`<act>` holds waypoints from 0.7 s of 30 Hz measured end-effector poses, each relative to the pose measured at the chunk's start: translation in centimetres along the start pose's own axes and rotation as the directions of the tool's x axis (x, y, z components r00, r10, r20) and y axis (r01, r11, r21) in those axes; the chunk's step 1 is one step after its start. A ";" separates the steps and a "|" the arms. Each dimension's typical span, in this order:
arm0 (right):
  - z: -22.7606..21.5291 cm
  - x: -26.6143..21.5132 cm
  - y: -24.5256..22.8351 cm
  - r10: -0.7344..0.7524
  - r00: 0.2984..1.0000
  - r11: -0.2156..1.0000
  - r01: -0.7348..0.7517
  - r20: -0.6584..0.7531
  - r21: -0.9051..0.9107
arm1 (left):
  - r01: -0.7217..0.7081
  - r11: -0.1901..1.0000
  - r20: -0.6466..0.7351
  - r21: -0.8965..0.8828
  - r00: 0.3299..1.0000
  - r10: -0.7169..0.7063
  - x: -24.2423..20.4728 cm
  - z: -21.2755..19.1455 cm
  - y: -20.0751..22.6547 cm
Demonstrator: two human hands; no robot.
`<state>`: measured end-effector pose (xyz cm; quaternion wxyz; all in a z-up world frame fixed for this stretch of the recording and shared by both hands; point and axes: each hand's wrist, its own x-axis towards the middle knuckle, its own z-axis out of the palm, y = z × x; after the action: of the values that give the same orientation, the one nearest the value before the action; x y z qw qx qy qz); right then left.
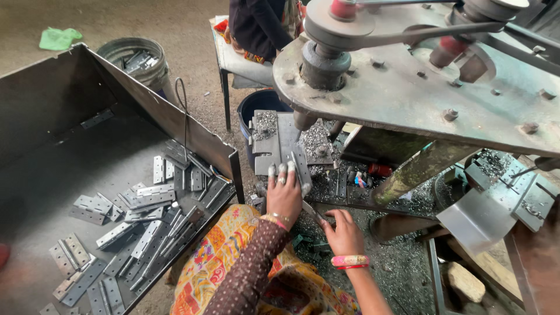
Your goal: The person sits at a metalworking station and repeatedly picks up small metal plates from a bin, places them under a press, and operates the machine to process them. The person then returns the processed plates to the bin and repeats the cycle.
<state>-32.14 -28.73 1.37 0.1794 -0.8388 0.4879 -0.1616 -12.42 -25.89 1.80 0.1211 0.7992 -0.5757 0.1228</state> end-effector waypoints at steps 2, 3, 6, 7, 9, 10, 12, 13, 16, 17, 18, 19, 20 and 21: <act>0.4 0.1 0.4 -0.007 1.000 1.000 0.007 0.028 -0.023 | 0.042 0.999 -0.021 -0.027 0.999 -0.043 0.9 0.9 0.0; 0.7 0.0 0.9 -0.009 0.999 0.999 0.010 0.041 -0.036 | 0.062 0.997 -0.033 -0.043 0.997 -0.064 1.6 1.3 0.0; 2.8 -0.1 3.1 -0.005 0.988 0.994 0.022 0.157 -0.105 | 0.115 0.991 -0.058 -0.074 0.991 -0.119 3.0 2.2 -0.3; 4.0 -0.3 4.0 0.038 0.968 0.989 -0.002 0.248 -0.145 | 0.116 0.991 -0.010 -0.072 0.993 -0.117 3.3 2.3 -0.4; 7.2 -1.6 5.7 0.130 0.901 0.973 -0.037 0.415 -0.226 | 0.116 0.991 0.086 -0.066 0.990 -0.110 3.5 2.1 -0.8; 8.9 -2.1 6.6 0.090 0.932 0.985 -0.031 0.352 -0.169 | 0.111 0.992 0.014 -0.055 0.994 -0.110 3.6 2.0 -1.0; 11.4 -2.8 8.5 0.011 0.976 0.998 0.004 0.220 -0.066 | 0.117 0.992 -0.132 -0.041 0.984 -0.121 3.4 1.6 -1.0; 12.3 -3.4 9.2 0.002 0.979 0.996 0.015 0.203 -0.085 | 0.112 0.992 -0.084 -0.056 0.990 -0.116 2.9 1.4 -1.1; 12.7 -3.1 10.0 0.014 0.966 0.997 0.007 0.257 -0.082 | 0.097 0.990 -0.022 -0.104 0.995 -0.100 2.5 1.0 -1.5; 11.9 -2.1 10.1 0.044 0.937 0.998 -0.030 0.347 -0.046 | 0.089 0.989 -0.052 -0.119 0.994 -0.096 3.0 0.9 -1.7; 11.0 -1.0 9.9 0.069 0.897 0.997 -0.070 0.436 -0.013 | 0.080 0.988 -0.081 -0.134 0.992 -0.092 3.6 0.9 -1.9; 10.0 0.0 9.6 0.042 0.913 0.997 -0.013 0.406 -0.075 | 0.071 0.987 -0.067 -0.143 0.994 -0.081 4.1 1.0 -2.2; 9.0 1.1 9.4 0.012 0.926 0.990 0.043 0.378 -0.137 | 0.062 0.986 -0.053 -0.152 0.996 -0.071 4.9 1.2 -2.5; 8.3 0.7 9.4 -0.004 0.933 0.975 0.083 0.361 -0.204 | 0.051 0.984 -0.022 -0.169 0.998 -0.056 4.8 1.6 -2.3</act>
<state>-35.28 -32.48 -10.16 0.1694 -0.8793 0.4429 0.0439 -8.66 -29.96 1.76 0.1991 0.7996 -0.5607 0.0812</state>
